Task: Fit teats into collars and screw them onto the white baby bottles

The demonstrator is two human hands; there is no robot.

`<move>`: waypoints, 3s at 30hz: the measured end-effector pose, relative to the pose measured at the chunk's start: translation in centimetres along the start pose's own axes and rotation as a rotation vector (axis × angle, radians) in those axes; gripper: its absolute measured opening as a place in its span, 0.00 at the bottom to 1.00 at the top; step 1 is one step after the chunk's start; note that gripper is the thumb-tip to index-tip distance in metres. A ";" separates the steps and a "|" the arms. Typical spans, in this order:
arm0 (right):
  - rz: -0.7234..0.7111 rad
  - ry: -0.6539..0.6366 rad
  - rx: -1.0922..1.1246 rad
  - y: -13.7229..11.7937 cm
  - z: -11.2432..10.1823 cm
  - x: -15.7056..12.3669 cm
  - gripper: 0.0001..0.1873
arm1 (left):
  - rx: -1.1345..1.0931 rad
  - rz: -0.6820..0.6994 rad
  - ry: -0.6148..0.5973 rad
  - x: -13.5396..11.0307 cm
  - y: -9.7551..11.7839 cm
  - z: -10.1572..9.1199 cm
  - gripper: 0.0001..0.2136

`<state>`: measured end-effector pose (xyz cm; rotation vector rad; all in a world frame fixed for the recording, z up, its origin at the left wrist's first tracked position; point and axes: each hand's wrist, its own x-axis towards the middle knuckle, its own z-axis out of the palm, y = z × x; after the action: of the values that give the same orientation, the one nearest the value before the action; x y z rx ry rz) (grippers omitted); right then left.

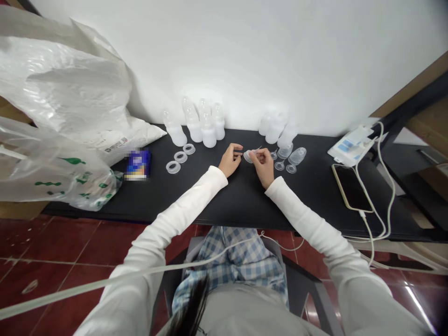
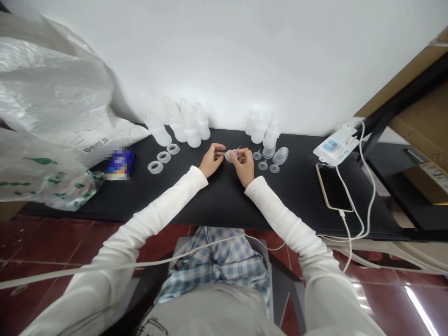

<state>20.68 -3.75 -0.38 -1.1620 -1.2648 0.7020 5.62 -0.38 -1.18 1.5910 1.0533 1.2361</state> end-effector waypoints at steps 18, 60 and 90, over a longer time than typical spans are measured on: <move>-0.067 0.324 0.032 -1.3 -1.2 0.8 0.28 | 0.160 0.093 0.167 15.0 -2.5 9.2 0.13; -0.145 -0.226 0.020 -0.4 -2.0 1.6 0.24 | -0.210 -0.130 0.045 0.1 -0.2 -4.9 0.32; -0.509 -0.267 -0.487 -0.4 -2.9 1.4 0.14 | -0.053 -0.220 0.138 -0.7 0.9 -4.9 0.23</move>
<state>23.73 -3.38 0.76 -1.0755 -1.9401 0.1695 0.80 -0.72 0.26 1.3252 1.2374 1.2253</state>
